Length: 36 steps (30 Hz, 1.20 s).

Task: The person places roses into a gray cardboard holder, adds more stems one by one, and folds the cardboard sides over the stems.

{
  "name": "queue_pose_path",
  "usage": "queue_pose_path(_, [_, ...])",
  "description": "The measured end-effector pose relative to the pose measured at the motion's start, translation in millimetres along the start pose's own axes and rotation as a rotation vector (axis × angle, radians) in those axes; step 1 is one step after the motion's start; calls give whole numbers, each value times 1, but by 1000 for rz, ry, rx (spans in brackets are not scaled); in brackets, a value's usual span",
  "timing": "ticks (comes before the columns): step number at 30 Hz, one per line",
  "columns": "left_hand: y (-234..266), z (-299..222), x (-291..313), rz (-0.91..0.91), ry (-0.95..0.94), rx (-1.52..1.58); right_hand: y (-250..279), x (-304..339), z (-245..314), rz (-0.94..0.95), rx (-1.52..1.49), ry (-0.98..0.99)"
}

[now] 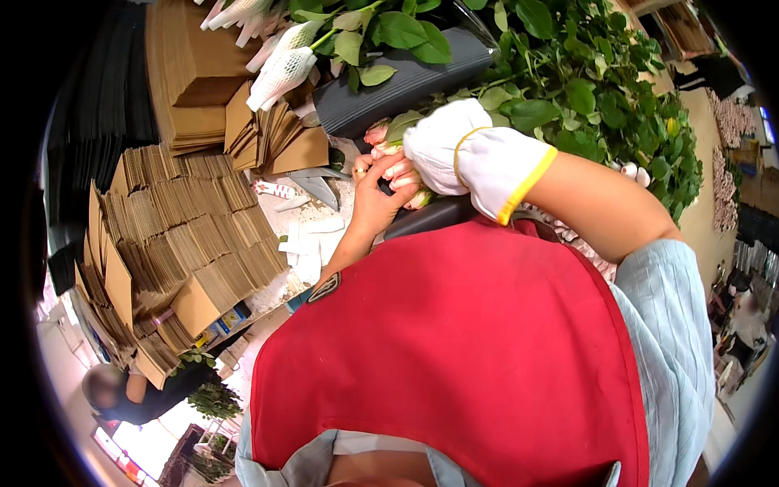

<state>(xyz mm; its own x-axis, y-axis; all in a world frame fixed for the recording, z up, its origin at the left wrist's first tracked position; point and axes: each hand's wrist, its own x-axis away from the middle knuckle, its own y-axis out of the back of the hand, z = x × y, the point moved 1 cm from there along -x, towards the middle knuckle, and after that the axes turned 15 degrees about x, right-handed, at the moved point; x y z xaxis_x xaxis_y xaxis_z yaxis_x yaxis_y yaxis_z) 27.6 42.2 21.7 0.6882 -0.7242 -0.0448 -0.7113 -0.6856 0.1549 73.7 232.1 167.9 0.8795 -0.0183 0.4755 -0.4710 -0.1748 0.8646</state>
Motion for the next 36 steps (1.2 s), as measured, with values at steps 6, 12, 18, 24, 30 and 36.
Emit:
queue_pose_path(6, [16,-17,-8,-167,81,98,-29,-7,5,-171,-46,53])
queue_pose_path(12, [12,-8,-14,-91,-6,-116,-17,0,2,-149,-50,46])
queue_pose_path(18, [7,9,-8,-129,-64,30,-2,5,-11,-420,-98,-32])
queue_pose_path(24, [4,26,-4,-121,-40,-36,-44,-21,-12,-503,-322,59])
queue_pose_path(30, [32,-18,-12,13,-55,30,-36,-19,-9,-446,-317,73])
queue_pose_path(36, [142,-157,58,-598,-374,-182,-46,-24,-15,-435,-268,93])
